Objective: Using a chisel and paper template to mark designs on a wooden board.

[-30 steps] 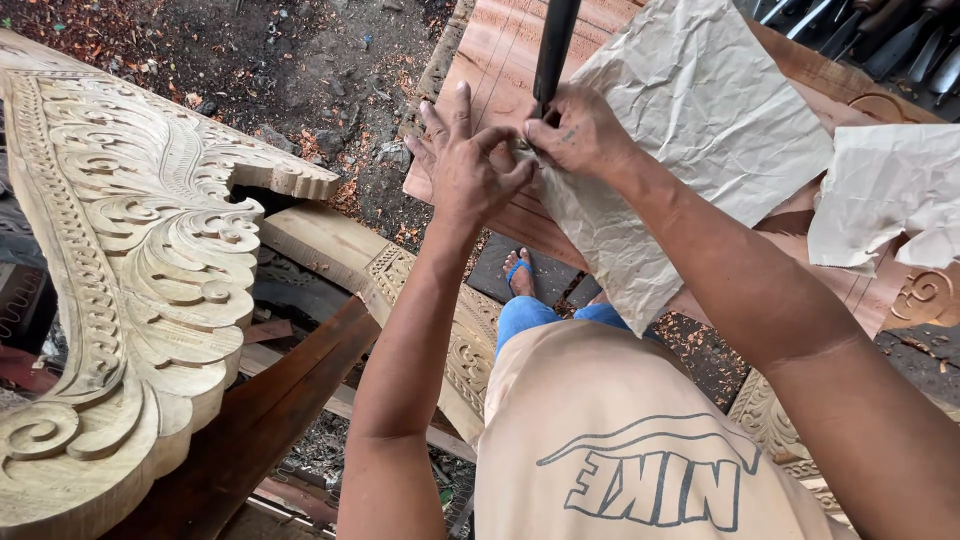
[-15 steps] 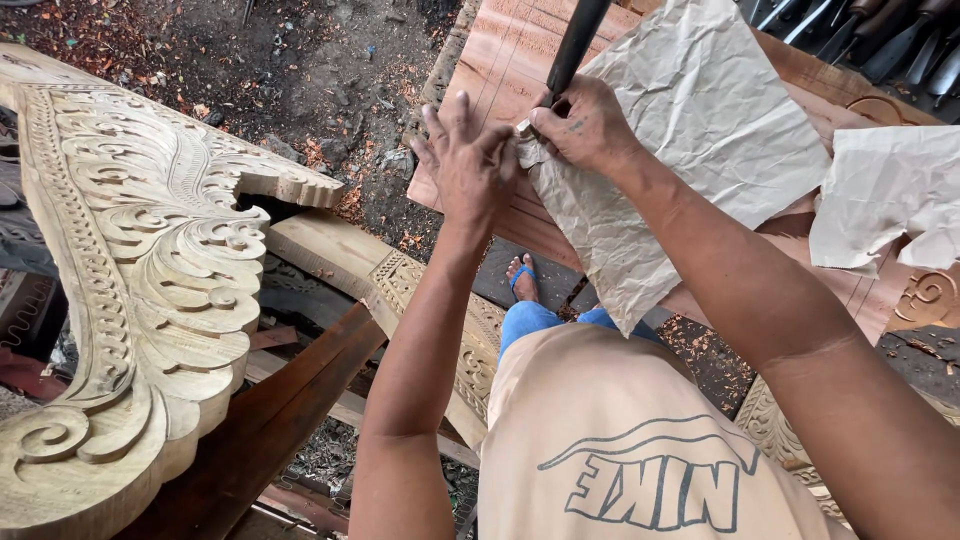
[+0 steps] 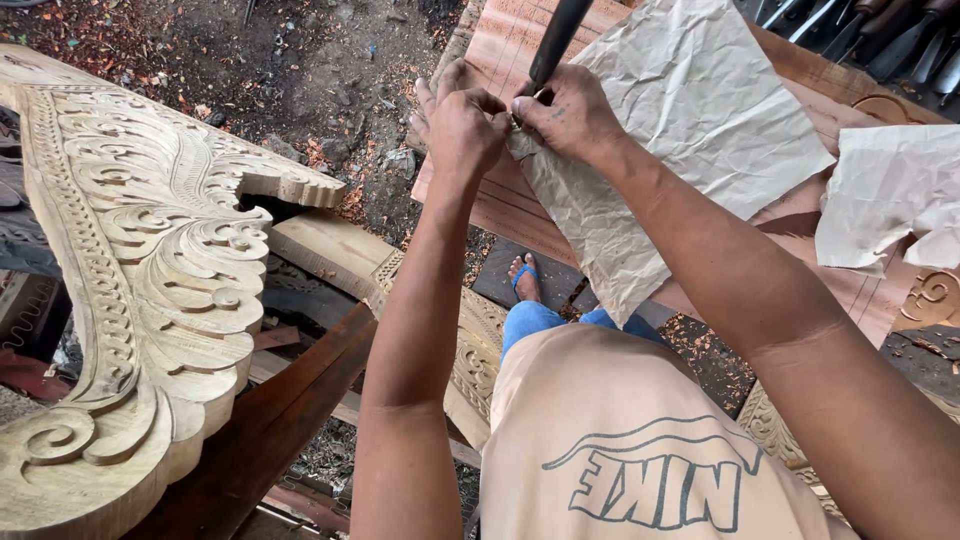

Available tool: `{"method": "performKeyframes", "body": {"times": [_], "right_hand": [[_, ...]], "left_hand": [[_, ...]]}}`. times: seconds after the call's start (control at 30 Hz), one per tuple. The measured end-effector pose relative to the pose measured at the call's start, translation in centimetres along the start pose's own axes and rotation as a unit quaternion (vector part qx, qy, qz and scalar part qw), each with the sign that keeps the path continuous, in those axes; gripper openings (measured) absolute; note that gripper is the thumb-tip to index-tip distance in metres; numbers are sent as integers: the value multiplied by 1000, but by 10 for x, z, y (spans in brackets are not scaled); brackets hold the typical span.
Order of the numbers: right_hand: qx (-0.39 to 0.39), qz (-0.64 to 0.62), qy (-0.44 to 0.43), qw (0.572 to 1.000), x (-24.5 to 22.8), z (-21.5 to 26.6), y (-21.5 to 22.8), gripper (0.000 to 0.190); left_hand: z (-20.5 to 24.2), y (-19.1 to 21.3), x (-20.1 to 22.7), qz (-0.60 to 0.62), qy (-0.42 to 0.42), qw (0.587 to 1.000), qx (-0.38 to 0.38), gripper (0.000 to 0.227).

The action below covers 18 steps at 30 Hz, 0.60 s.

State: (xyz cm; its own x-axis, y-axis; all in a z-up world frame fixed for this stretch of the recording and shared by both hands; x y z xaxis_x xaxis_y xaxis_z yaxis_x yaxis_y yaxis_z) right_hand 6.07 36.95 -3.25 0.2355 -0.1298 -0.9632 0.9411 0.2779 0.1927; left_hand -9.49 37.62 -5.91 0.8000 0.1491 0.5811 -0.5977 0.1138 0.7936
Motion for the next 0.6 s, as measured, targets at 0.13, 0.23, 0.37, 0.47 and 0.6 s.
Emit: {"method": "performKeyframes", "body": {"times": [0.13,0.23,0.37,0.47,0.6], "right_hand": [[2,11,5,1000,0,-7,-1,7],[2,31,14,999,0,-11,-3,6],[12,38,-15,999,1,-13,-3,8],[13,47,-16,999,9,-16,-2,9],[8,56,6,998,11,-18,-4,7]], "left_hand": [[-3,-3,-6,38,-1,999,21,11],[-8,-10,-13,40,-10,998,39,12],[-9,-8,-13,46,-25,996,68,3],[-8,-7,-10,41,-12,997,59,4],[-6,-7,-10,30,-9,997,73,3]]}}
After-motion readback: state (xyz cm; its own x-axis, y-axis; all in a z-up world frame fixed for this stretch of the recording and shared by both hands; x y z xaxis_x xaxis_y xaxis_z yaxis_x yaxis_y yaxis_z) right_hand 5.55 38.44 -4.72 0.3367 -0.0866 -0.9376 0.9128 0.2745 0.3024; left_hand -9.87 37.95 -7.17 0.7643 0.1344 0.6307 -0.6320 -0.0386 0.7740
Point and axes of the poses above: each hand's wrist, its own z-axis away from the middle knuckle, its own y-axis out of the back of the hand, x = y × z, the point moved 7 cm from there along -z, towards the middle knuckle
